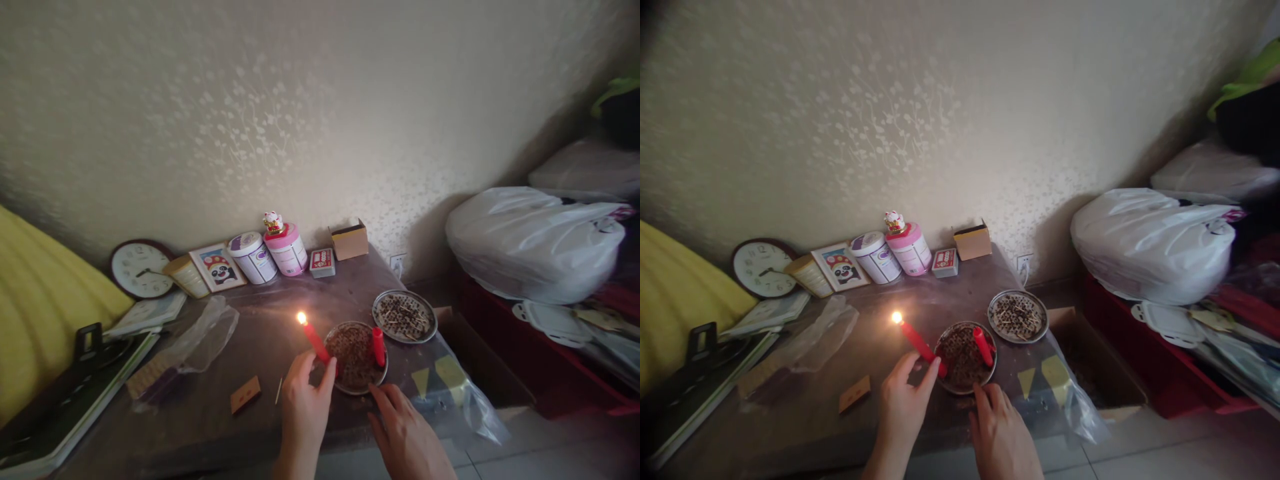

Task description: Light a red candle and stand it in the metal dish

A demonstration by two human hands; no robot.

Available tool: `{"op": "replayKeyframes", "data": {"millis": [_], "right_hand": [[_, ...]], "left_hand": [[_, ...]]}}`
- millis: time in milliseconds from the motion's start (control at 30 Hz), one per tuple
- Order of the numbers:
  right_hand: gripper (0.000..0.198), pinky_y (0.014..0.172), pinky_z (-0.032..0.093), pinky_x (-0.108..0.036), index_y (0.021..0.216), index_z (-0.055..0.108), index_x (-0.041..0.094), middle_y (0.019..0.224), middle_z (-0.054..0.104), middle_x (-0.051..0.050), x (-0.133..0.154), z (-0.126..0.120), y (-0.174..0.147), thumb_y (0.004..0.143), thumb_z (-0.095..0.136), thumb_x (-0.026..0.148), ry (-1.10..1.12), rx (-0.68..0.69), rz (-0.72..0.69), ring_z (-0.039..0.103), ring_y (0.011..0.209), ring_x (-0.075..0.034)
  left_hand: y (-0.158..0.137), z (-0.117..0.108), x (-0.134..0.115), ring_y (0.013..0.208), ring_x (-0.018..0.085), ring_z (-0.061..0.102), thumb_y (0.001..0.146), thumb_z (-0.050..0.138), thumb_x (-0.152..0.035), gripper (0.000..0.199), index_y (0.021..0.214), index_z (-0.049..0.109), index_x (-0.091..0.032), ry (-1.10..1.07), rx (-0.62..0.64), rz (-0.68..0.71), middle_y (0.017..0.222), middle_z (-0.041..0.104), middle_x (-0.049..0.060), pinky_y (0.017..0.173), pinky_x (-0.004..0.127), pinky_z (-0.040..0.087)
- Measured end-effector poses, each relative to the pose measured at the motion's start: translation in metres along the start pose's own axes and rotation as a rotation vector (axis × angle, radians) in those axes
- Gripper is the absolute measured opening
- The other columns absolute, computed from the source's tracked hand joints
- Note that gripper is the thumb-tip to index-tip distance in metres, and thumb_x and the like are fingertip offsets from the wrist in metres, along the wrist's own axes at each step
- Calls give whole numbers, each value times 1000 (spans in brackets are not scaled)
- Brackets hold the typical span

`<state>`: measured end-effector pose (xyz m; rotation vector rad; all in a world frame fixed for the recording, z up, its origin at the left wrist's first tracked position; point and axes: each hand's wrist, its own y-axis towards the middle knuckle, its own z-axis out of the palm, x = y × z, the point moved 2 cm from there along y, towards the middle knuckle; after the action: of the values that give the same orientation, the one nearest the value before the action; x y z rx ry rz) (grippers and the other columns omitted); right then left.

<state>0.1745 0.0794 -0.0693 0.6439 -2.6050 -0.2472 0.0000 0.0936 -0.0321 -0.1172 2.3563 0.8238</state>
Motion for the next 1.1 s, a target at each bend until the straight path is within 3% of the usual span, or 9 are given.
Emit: {"op": "replayKeyframes", "data": {"millis": [1100], "right_hand": [[37, 74, 62, -39, 117, 63, 6, 98, 70, -16, 2, -1, 1, 83, 49, 7, 10, 3, 1, 71, 84, -27]], "left_hand": [[-1, 1, 1, 67, 22, 66, 86, 58, -37, 20, 80, 65, -20, 7, 18, -14, 71, 68, 4, 65, 32, 50]]}}
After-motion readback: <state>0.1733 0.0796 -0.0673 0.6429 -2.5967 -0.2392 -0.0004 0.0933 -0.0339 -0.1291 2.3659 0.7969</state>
